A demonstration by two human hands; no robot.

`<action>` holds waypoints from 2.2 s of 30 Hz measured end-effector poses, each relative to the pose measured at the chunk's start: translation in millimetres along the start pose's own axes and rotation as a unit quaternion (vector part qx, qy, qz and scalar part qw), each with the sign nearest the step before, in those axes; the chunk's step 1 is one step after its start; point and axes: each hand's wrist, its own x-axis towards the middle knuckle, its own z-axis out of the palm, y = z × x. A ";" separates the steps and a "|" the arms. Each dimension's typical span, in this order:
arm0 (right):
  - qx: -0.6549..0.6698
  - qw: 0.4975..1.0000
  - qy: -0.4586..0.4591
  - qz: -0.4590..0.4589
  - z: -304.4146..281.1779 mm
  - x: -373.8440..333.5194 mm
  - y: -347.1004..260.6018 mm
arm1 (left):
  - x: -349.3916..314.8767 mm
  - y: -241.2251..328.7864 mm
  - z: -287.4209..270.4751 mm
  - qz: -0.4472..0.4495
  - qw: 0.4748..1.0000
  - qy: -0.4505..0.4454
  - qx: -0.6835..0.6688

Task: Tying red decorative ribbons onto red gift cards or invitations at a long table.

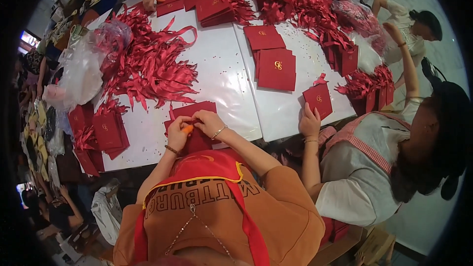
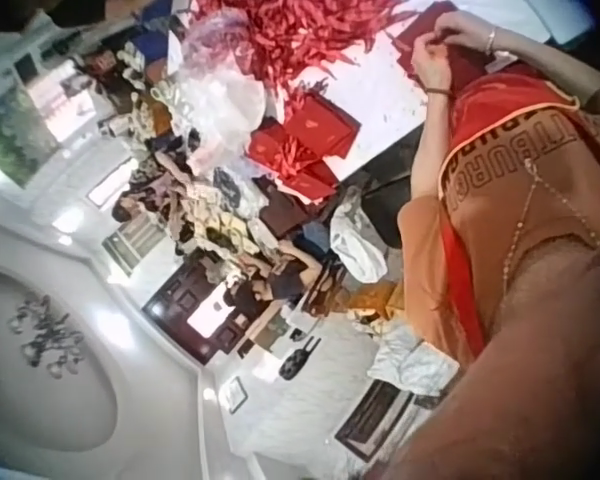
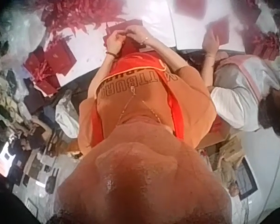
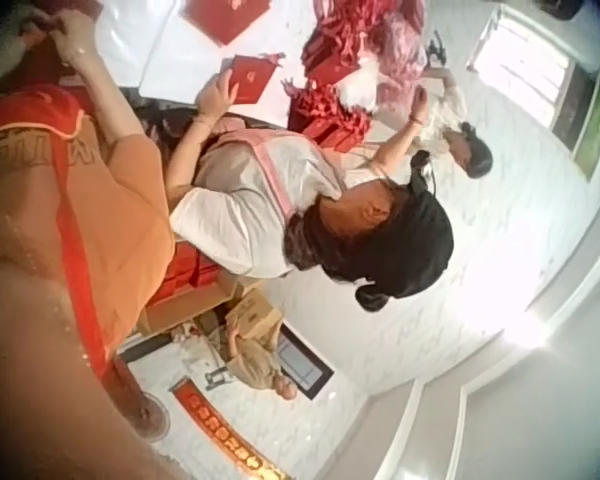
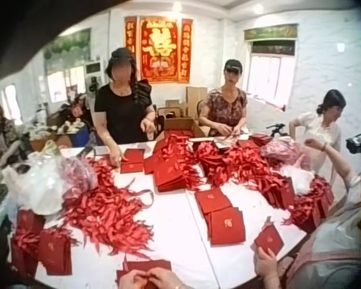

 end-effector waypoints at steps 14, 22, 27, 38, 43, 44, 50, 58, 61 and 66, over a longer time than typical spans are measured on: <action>-0.015 0.999 -0.006 -0.039 2.7 1.7 0.2 | 3.1 14.8 -13.1 0.229 0.915 0.043 0.329; -0.007 0.996 0.039 -0.077 12.8 -5.8 -7.0 | 46.9 22.5 -56.0 0.006 0.942 -0.247 0.225; 0.005 0.992 0.052 -0.112 11.9 -9.5 -16.7 | 65.2 45.6 -58.3 -0.079 0.894 -0.373 0.235; -0.017 0.993 0.066 -0.093 13.8 -9.0 -8.8 | 59.4 9.1 -41.8 -0.080 0.970 -0.199 0.114; 0.016 0.993 0.039 -0.107 13.5 -8.9 -12.7 | 63.4 7.3 -47.7 0.067 0.983 -0.022 0.169; 0.020 0.994 0.034 -0.105 13.5 -7.3 -9.2 | 67.2 -0.7 -49.2 0.147 0.972 0.029 0.182; 0.026 0.992 0.052 -0.115 8.9 -2.2 -6.6 | 85.2 -26.7 -73.3 0.042 0.987 -0.003 0.152; 0.011 0.996 0.036 -0.076 6.8 -5.5 -4.9 | 66.6 -4.4 -70.8 -0.065 0.995 -0.005 0.080; 0.010 0.995 0.043 -0.089 8.1 -5.6 -5.4 | 73.2 -16.0 -61.9 0.023 0.974 -0.021 0.224; 0.027 0.992 0.048 -0.110 15.4 -4.8 -2.9 | 71.4 -13.0 -71.3 -0.037 0.993 -0.110 0.000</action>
